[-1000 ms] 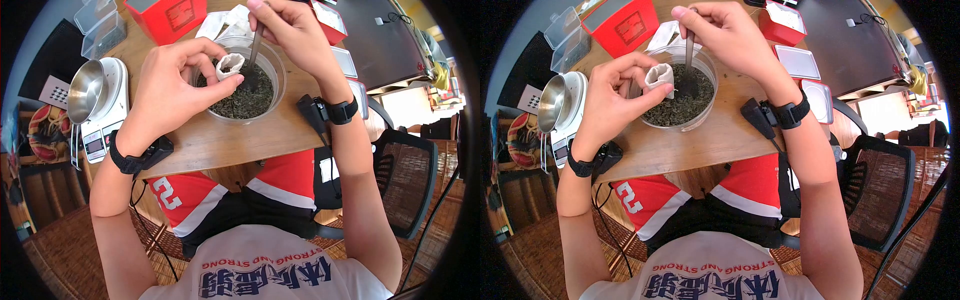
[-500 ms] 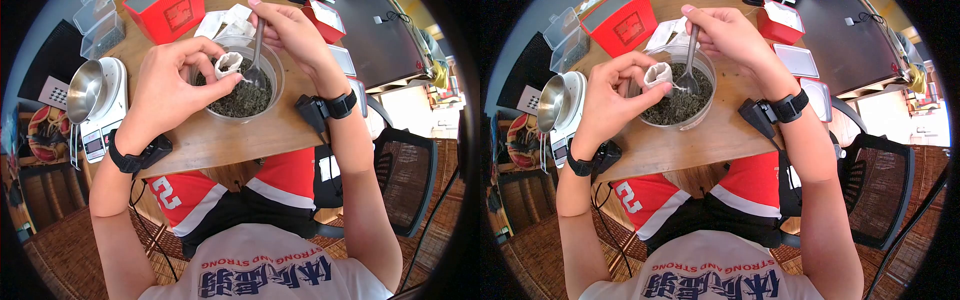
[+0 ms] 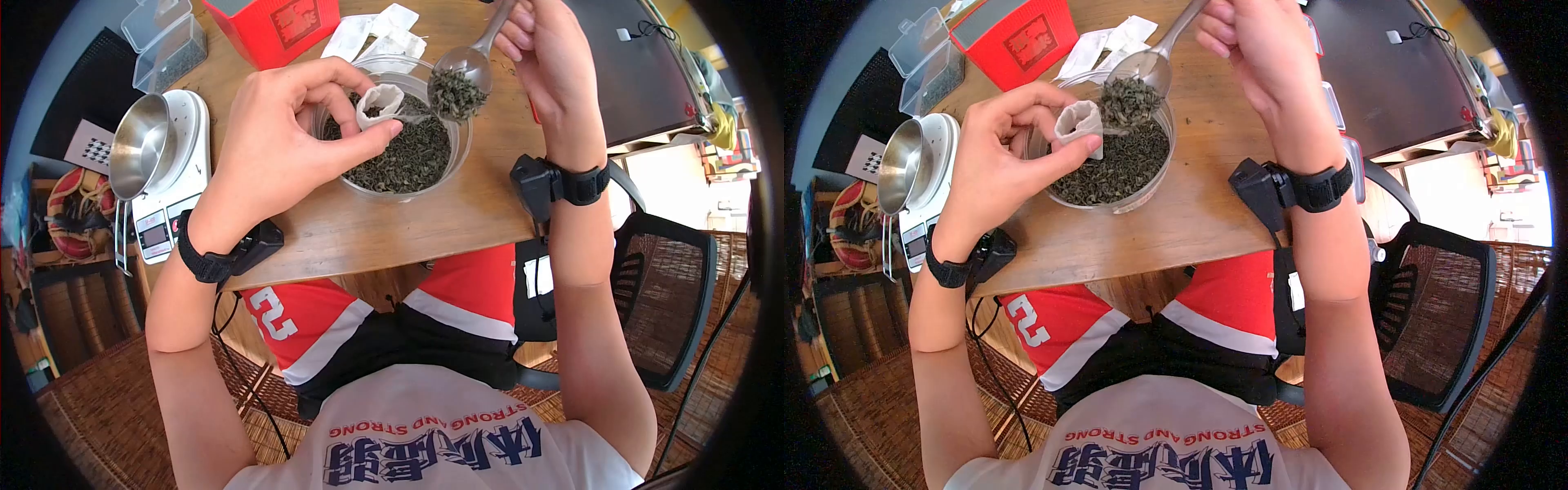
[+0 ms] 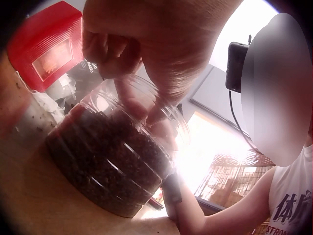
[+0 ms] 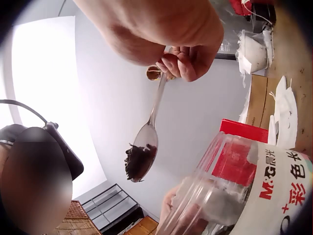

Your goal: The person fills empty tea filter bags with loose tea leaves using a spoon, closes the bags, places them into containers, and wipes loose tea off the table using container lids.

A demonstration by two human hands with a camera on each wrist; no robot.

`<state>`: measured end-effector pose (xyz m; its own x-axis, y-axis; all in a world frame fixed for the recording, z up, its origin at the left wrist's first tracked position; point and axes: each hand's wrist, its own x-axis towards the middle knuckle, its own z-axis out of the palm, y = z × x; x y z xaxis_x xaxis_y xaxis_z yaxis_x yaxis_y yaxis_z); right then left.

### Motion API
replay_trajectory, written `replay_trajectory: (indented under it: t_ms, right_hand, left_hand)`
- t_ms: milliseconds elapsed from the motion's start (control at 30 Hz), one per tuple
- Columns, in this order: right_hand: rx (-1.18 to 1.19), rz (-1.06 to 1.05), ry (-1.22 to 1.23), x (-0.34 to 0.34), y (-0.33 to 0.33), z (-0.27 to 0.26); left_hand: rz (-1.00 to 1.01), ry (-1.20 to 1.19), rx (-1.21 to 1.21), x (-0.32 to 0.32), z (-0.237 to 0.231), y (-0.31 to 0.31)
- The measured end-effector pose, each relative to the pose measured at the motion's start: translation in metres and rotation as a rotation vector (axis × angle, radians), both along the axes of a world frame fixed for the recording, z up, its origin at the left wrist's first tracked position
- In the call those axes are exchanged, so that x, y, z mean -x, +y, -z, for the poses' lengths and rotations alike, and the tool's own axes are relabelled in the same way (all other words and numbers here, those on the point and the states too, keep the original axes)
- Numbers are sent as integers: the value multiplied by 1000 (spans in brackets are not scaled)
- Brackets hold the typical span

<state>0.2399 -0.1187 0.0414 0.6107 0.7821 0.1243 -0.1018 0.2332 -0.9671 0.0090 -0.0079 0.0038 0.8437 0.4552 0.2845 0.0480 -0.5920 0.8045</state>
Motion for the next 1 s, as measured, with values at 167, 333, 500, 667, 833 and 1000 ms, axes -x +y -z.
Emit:
replay_trajectory:
  t_ms: [167, 333, 500, 667, 833, 1000]
  right_hand:
    - [-79, 30, 5, 6, -5, -4]
    - [-301, 170, -243, 19, -1, 1]
    - [-369, 202, -305, 17, -2, 5]
    - [-382, 228, -418, 38, -8, -10]
    - [-455, 330, -540, 36, -2, -3]
    - [-467, 332, -542, 34, -6, -2]
  left_hand:
    - [6, -12, -9, 0, 4, 2]
    - [-29, 40, -19, 2, 0, 1]
    - [-24, 1, 9, 2, 3, 1]
    - [-28, -2, 3, 2, 1, -1]
    - [-32, -5, -22, 1, 3, 0]
    - [-28, -2, -1, 0, 2, 0]
